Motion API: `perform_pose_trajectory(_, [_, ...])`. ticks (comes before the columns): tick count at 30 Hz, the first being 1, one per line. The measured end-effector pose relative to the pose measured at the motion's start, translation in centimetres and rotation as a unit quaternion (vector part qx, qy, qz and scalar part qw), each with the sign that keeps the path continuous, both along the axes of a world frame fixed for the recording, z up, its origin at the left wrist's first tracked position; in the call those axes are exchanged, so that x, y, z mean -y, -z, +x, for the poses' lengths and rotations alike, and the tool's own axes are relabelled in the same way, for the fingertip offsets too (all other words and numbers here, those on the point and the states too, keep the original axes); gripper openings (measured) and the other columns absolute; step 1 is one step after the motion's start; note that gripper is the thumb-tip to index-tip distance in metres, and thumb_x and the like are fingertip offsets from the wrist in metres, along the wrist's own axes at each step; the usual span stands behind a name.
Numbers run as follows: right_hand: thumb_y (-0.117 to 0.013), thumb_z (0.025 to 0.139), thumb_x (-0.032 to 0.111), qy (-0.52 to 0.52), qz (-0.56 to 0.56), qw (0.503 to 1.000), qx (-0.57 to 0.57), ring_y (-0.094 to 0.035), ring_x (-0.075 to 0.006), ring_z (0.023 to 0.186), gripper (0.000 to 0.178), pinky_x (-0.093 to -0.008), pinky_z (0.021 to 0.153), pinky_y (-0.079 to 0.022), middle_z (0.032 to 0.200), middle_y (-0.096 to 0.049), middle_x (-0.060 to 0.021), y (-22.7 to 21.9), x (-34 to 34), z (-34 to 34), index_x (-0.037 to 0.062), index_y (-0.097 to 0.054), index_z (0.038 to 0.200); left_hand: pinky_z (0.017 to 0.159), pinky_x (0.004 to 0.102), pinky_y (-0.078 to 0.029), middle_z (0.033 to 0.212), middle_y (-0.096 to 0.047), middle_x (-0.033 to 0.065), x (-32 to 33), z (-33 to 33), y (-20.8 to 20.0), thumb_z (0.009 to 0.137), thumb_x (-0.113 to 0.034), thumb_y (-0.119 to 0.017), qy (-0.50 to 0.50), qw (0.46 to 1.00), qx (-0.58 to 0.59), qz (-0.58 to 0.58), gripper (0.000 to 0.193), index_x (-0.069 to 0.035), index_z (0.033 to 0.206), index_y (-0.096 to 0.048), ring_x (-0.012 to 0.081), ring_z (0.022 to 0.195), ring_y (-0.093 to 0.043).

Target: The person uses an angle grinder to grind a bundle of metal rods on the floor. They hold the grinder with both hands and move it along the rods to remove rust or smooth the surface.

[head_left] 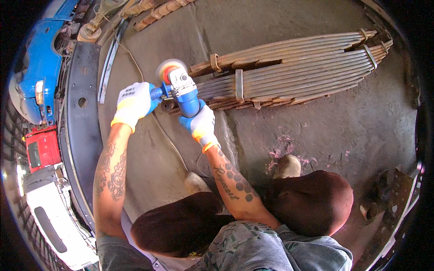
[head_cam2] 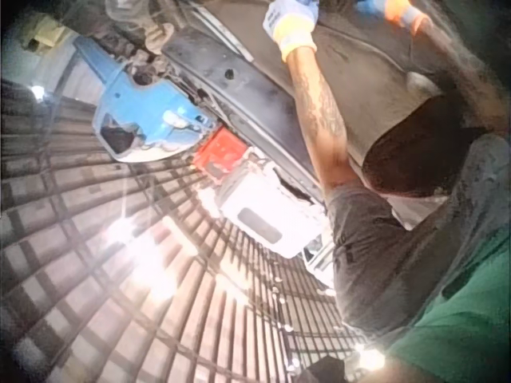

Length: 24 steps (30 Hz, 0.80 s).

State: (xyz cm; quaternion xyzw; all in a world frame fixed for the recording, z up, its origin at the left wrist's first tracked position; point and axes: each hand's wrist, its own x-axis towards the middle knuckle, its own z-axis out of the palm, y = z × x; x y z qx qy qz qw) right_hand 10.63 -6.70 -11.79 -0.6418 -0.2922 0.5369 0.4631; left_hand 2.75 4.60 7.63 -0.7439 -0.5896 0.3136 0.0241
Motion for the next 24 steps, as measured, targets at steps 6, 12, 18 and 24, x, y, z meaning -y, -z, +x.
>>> perform_pose_trajectory(6, [-0.089, 0.069, 0.028, 0.067, -0.020, 0.997, -0.026, -0.079, -0.0396, 0.088, 0.047, -0.0471, 0.084, -0.062, 0.095, -0.080, -0.0196, -0.5, -0.7, -0.8, 0.0074, -0.072, 0.107, 0.087, 0.0504, -0.059, 0.098, -0.079, 0.0187, -3.2, 2.0, -0.5, 0.088, -0.040, -0.080, 0.072, 0.996, -0.039, -0.020, 0.029, -0.014, 0.099, -0.081, 0.0405, 0.095, -0.076])
perform_pose_trajectory(12, [-0.088, 0.069, 0.027, 0.085, -0.056, 0.994, -0.038, -0.078, -0.0408, 0.090, 0.047, -0.0486, 0.085, -0.061, 0.096, -0.080, -0.0205, -1.7, -1.2, 0.5, 0.0070, -0.071, 0.107, 0.087, 0.0498, -0.059, 0.099, -0.079, 0.0190, -4.5, 4.4, 0.2, 0.088, -0.035, -0.079, 0.079, 0.994, -0.078, -0.026, 0.023, -0.014, 0.099, -0.082, 0.0397, 0.094, -0.076])
perform_pose_trajectory(18, [-0.091, 0.068, 0.027, 0.106, -0.067, 0.990, -0.071, -0.078, -0.0349, 0.088, 0.051, -0.0447, 0.084, -0.061, 0.097, -0.080, -0.0190, -2.7, -2.2, 0.9, 0.0054, -0.072, 0.109, 0.086, 0.0492, -0.059, 0.098, -0.078, 0.0184, -6.4, 5.9, -0.1, 0.088, -0.036, -0.079, 0.114, 0.987, -0.108, -0.034, 0.023, -0.016, 0.100, -0.082, 0.0399, 0.092, -0.076])
perform_pose_trajectory(24, [-0.091, 0.067, 0.028, 0.114, -0.067, 0.990, -0.053, -0.078, -0.0370, 0.088, 0.051, -0.0458, 0.083, -0.061, 0.096, -0.080, -0.0199, -2.2, -1.9, 1.5, 0.0062, -0.072, 0.109, 0.086, 0.0490, -0.059, 0.098, -0.078, 0.0184, -5.9, 6.9, 0.0, 0.088, -0.036, -0.079, 0.118, 0.988, -0.096, -0.030, 0.023, -0.016, 0.099, -0.082, 0.0400, 0.093, -0.076])
